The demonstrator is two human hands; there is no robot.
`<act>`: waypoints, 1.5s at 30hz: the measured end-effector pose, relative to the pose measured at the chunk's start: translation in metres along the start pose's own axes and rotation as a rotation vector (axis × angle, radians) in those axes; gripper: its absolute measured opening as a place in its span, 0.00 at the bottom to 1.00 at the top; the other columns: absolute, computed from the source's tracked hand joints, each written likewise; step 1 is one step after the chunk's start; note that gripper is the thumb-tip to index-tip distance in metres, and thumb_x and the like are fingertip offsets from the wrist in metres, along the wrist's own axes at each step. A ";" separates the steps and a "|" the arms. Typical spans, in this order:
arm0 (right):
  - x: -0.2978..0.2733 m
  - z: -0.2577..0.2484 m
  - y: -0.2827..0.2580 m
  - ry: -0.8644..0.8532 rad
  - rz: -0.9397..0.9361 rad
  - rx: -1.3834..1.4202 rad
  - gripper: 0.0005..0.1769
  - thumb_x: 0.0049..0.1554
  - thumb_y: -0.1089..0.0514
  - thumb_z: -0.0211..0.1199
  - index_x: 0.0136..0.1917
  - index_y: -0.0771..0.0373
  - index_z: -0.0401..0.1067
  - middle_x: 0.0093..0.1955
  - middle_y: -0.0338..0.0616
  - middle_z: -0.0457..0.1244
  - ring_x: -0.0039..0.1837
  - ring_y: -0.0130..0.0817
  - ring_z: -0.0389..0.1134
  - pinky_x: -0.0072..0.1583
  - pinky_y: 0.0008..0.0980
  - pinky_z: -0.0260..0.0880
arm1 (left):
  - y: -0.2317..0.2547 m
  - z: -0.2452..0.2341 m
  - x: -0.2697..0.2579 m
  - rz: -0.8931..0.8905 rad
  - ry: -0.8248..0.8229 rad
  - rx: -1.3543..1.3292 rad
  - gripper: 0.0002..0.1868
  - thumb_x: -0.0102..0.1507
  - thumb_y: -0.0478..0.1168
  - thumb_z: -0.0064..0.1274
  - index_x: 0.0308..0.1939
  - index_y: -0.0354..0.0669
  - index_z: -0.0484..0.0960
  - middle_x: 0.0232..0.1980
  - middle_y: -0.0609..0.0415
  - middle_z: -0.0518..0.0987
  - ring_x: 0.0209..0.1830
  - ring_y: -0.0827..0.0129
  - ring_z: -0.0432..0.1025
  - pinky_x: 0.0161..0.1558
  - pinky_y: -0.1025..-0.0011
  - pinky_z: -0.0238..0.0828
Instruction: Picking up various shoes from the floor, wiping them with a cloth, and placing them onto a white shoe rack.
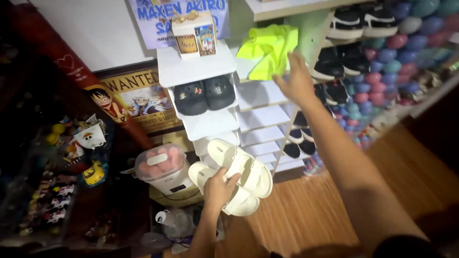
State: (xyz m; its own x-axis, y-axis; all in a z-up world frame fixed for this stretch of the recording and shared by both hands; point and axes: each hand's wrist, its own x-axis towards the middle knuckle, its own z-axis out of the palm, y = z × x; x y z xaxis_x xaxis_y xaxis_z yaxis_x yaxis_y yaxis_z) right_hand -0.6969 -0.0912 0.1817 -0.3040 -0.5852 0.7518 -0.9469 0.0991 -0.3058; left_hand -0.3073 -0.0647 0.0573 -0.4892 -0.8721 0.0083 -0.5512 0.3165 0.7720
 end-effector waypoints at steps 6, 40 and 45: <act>0.075 0.048 0.051 -0.287 0.122 -0.185 0.47 0.51 0.44 0.73 0.76 0.65 0.59 0.66 0.65 0.60 0.68 0.66 0.57 0.64 0.61 0.59 | 0.035 0.002 -0.017 0.122 0.185 0.079 0.26 0.56 0.58 0.65 0.46 0.43 0.84 0.30 0.42 0.83 0.34 0.46 0.79 0.36 0.55 0.74; -0.162 0.074 0.108 -0.284 1.130 1.114 0.19 0.60 0.51 0.61 0.51 0.73 0.75 0.47 0.51 0.69 0.43 0.36 0.71 0.44 0.37 0.73 | 0.135 0.022 0.030 0.351 0.124 0.100 0.26 0.62 0.48 0.58 0.63 0.52 0.73 0.26 0.45 0.78 0.29 0.46 0.76 0.35 0.53 0.70; -0.115 0.066 0.082 -0.278 1.211 1.252 0.28 0.59 0.42 0.62 0.60 0.68 0.72 0.53 0.52 0.69 0.48 0.40 0.73 0.47 0.41 0.77 | 0.133 0.018 0.021 0.404 0.203 0.057 0.20 0.63 0.41 0.55 0.60 0.52 0.75 0.21 0.47 0.75 0.24 0.48 0.74 0.31 0.54 0.68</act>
State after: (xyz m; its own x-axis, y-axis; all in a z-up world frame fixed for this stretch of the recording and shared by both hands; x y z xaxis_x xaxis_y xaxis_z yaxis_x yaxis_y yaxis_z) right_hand -0.7326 -0.0685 0.0318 -0.5594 -0.7772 -0.2881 0.4584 -0.0006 -0.8887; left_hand -0.4033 -0.0338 0.1485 -0.5338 -0.7280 0.4302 -0.3826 0.6616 0.6449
